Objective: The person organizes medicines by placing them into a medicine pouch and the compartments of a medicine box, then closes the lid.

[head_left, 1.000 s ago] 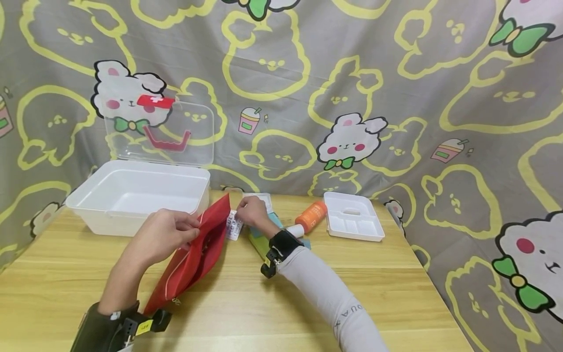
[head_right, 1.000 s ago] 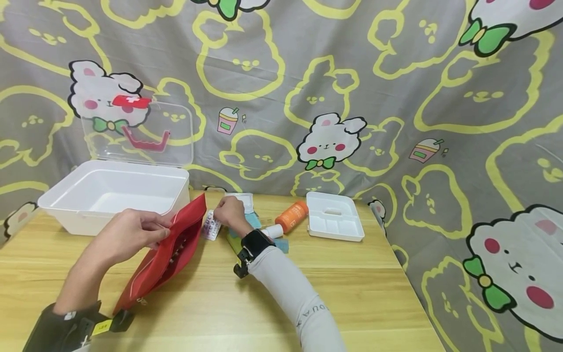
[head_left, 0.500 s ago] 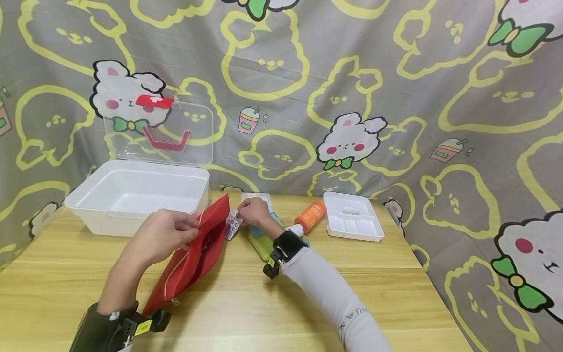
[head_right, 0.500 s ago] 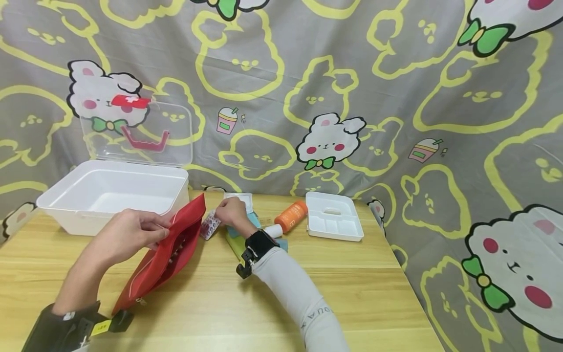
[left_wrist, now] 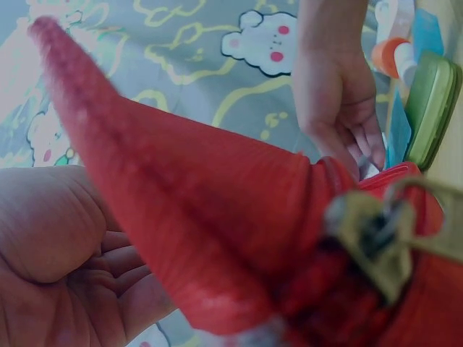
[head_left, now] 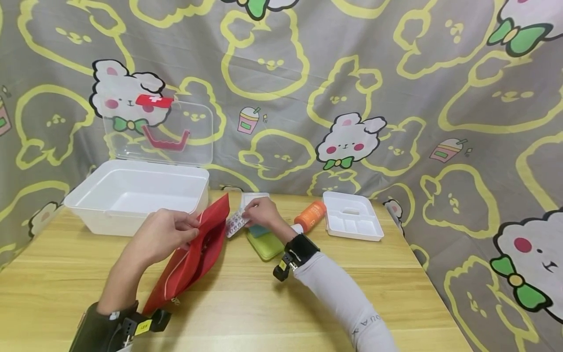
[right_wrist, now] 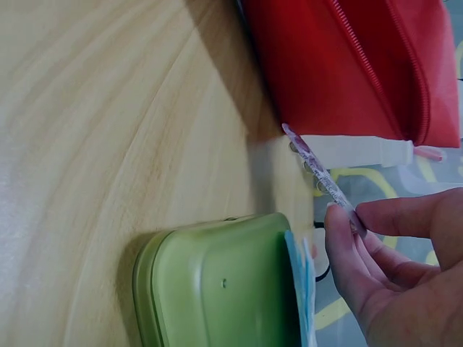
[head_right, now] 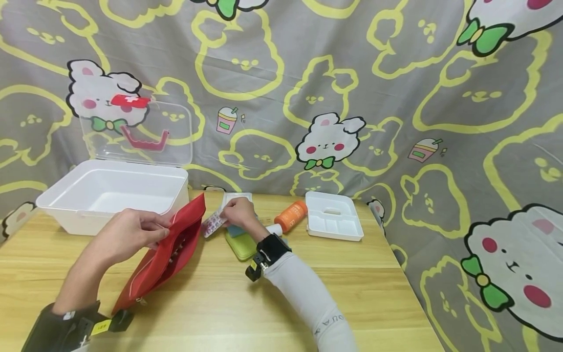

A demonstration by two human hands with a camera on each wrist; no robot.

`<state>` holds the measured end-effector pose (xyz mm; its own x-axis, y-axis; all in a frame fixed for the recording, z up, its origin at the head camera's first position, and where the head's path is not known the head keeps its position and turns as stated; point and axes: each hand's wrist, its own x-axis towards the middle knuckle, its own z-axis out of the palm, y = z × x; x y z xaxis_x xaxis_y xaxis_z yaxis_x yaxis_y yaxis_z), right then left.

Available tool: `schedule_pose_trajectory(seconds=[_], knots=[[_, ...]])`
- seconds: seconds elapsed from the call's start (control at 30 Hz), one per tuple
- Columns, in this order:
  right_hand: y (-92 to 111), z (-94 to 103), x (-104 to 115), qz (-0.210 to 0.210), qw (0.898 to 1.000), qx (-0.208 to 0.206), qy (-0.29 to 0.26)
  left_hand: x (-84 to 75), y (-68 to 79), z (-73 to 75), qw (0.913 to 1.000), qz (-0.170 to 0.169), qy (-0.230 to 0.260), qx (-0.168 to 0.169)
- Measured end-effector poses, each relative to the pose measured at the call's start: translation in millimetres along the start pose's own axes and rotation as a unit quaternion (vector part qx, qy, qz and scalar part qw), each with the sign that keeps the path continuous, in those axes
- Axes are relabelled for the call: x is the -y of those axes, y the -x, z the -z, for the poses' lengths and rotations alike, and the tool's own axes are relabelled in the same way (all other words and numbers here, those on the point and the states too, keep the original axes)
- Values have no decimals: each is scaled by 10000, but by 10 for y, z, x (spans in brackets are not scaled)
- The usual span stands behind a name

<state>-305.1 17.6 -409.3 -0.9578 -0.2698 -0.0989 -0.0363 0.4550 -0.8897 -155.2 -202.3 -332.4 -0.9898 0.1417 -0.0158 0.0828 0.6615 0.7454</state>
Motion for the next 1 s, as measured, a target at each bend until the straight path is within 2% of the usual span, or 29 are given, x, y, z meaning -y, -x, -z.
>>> schedule_pose_trajectory(seconds=[0.13, 0.47, 0.77, 1.0], knots=[[61, 24, 38, -50, 9996, 127, -240, 7, 3, 4, 10000, -13, 20, -7], [273, 143, 91, 169, 9995, 231, 110, 2, 4, -7, 10000, -24, 21, -29], [454, 299, 126, 332, 9976, 424, -431, -13, 8, -5, 10000, -55, -29, -33], [528, 407, 177, 189, 9959, 526, -705, -6, 9, -2, 10000, -39, -61, -34]])
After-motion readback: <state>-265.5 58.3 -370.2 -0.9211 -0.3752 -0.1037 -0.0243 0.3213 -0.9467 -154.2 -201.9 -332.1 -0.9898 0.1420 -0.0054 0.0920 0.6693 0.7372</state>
